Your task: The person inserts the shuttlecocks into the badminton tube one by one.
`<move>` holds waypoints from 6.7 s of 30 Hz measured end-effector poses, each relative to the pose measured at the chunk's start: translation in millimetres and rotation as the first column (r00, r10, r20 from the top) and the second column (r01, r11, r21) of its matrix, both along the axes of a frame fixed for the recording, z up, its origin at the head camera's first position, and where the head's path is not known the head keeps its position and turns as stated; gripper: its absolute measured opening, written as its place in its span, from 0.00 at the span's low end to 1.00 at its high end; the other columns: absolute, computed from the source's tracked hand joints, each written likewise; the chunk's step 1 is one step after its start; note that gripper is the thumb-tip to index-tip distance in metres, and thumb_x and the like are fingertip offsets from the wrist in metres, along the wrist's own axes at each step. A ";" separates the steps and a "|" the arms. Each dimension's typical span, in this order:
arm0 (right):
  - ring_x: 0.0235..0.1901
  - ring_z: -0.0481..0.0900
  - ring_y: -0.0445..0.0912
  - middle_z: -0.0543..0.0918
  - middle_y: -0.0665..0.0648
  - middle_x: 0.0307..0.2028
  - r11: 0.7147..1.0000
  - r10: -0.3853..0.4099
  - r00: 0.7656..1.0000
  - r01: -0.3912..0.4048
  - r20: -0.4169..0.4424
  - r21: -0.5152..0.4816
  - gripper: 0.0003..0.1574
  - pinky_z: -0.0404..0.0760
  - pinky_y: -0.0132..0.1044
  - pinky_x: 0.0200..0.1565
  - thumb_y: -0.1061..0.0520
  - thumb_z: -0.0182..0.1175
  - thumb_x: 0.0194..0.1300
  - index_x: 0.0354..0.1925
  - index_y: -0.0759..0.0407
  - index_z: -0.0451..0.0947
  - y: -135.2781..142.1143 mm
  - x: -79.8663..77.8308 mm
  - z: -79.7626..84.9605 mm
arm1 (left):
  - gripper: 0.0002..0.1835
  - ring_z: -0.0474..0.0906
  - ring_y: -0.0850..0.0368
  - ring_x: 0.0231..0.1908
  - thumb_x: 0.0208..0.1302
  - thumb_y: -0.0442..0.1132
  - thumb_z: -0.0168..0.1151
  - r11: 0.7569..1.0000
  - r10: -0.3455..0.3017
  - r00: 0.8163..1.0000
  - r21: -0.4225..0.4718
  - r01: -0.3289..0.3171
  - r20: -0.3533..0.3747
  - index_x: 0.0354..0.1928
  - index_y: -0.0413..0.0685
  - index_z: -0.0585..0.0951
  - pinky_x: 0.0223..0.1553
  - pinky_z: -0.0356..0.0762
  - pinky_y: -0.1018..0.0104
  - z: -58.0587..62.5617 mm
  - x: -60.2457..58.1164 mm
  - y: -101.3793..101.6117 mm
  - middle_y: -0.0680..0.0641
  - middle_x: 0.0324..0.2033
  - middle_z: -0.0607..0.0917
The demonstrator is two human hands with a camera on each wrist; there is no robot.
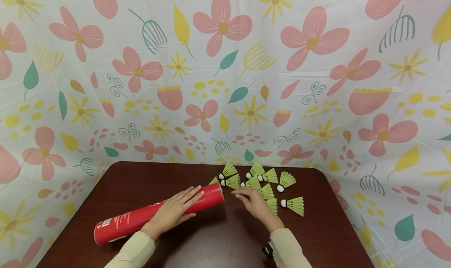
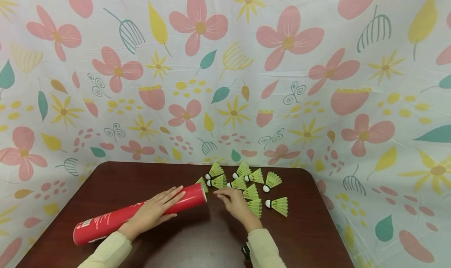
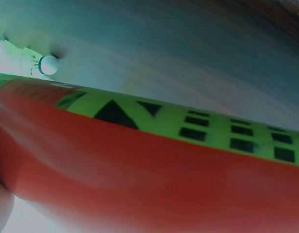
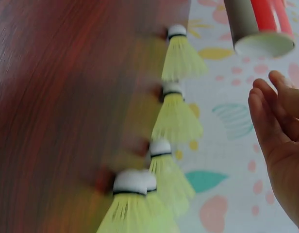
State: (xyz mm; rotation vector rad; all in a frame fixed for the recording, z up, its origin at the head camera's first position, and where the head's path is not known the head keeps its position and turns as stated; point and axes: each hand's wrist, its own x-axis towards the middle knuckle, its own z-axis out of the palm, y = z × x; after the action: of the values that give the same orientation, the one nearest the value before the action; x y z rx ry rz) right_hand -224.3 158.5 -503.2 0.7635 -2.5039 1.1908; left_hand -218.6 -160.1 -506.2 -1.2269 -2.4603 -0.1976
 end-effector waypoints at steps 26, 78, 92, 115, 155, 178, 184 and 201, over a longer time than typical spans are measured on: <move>0.35 0.82 0.53 0.84 0.60 0.38 0.886 -0.464 0.886 0.464 0.006 0.028 0.12 0.82 0.44 0.34 0.65 0.64 0.61 0.44 0.66 0.83 95.3 31.2 -11.7 | 0.51 0.64 0.49 0.67 0.50 0.47 0.75 1.000 0.021 1.000 -0.009 -0.021 0.007 0.74 0.54 0.57 0.61 0.70 0.55 -1.9 -3.1 -5.3 0.47 0.72 0.60; 0.28 0.83 0.47 0.87 0.57 0.32 0.865 -0.501 0.860 0.498 0.092 0.062 0.06 0.80 0.36 0.28 0.62 0.68 0.58 0.36 0.62 0.86 83.2 40.3 -29.6 | 0.51 0.67 0.47 0.65 0.49 0.46 0.76 1.000 0.002 1.000 0.015 -0.002 0.002 0.74 0.53 0.59 0.60 0.71 0.54 -3.3 -1.4 -7.4 0.46 0.70 0.63; 0.26 0.83 0.43 0.86 0.54 0.29 0.897 -0.439 0.898 0.436 -0.025 -0.068 0.06 0.80 0.32 0.26 0.65 0.71 0.53 0.33 0.60 0.86 64.8 28.7 -11.8 | 0.52 0.66 0.45 0.65 0.49 0.46 0.76 1.000 -0.003 1.000 0.014 0.002 0.016 0.75 0.54 0.57 0.60 0.70 0.53 -3.0 -2.7 -4.8 0.47 0.72 0.61; 0.28 0.83 0.41 0.85 0.50 0.29 0.935 -0.308 0.948 0.317 0.078 -0.156 0.06 0.81 0.32 0.30 0.63 0.68 0.57 0.36 0.58 0.87 27.6 21.1 6.7 | 0.50 0.65 0.46 0.66 0.51 0.47 0.75 1.000 -0.014 1.000 0.010 0.014 -0.009 0.74 0.52 0.58 0.61 0.70 0.54 -0.5 -1.6 2.6 0.45 0.70 0.63; 0.27 0.82 0.43 0.85 0.49 0.30 0.973 -0.102 0.990 0.120 0.097 -0.195 0.05 0.81 0.32 0.31 0.63 0.67 0.57 0.33 0.55 0.86 -17.8 12.5 5.3 | 0.52 0.65 0.48 0.66 0.49 0.47 0.76 1.000 -0.025 1.000 0.014 0.025 -0.002 0.74 0.55 0.57 0.60 0.70 0.55 2.2 -0.4 15.6 0.48 0.72 0.61; 0.33 0.84 0.43 0.87 0.51 0.33 0.984 -0.091 0.991 0.105 0.100 -0.145 0.08 0.82 0.31 0.34 0.67 0.67 0.55 0.32 0.56 0.87 -24.7 8.6 2.1 | 0.51 0.63 0.48 0.67 0.52 0.49 0.73 1.000 -0.016 1.000 -0.011 0.016 0.004 0.75 0.56 0.55 0.60 0.71 0.55 2.7 3.2 17.2 0.47 0.71 0.62; 0.37 0.84 0.50 0.87 0.54 0.35 0.988 -0.064 0.995 0.073 0.074 -0.133 0.08 0.83 0.36 0.37 0.69 0.66 0.56 0.33 0.59 0.87 -26.4 7.0 1.4 | 0.51 0.63 0.49 0.67 0.51 0.48 0.75 1.000 -0.024 1.000 0.000 0.024 0.008 0.75 0.55 0.57 0.60 0.70 0.55 4.7 4.1 19.2 0.47 0.71 0.63; 0.33 0.84 0.45 0.87 0.52 0.32 0.991 -0.039 0.998 0.045 0.050 -0.127 0.05 0.81 0.33 0.33 0.64 0.68 0.55 0.33 0.57 0.87 -16.5 4.6 -3.7 | 0.51 0.66 0.48 0.66 0.49 0.47 0.76 1.000 -0.022 1.000 0.013 0.022 -0.015 0.74 0.54 0.59 0.60 0.71 0.55 0.3 3.7 12.3 0.47 0.71 0.63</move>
State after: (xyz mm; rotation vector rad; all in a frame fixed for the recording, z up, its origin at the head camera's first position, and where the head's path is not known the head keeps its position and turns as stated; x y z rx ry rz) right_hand -219.7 142.0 -506.9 0.6541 -2.4393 1.3554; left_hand -214.9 -147.7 -505.9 -1.2459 -2.4297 -0.2091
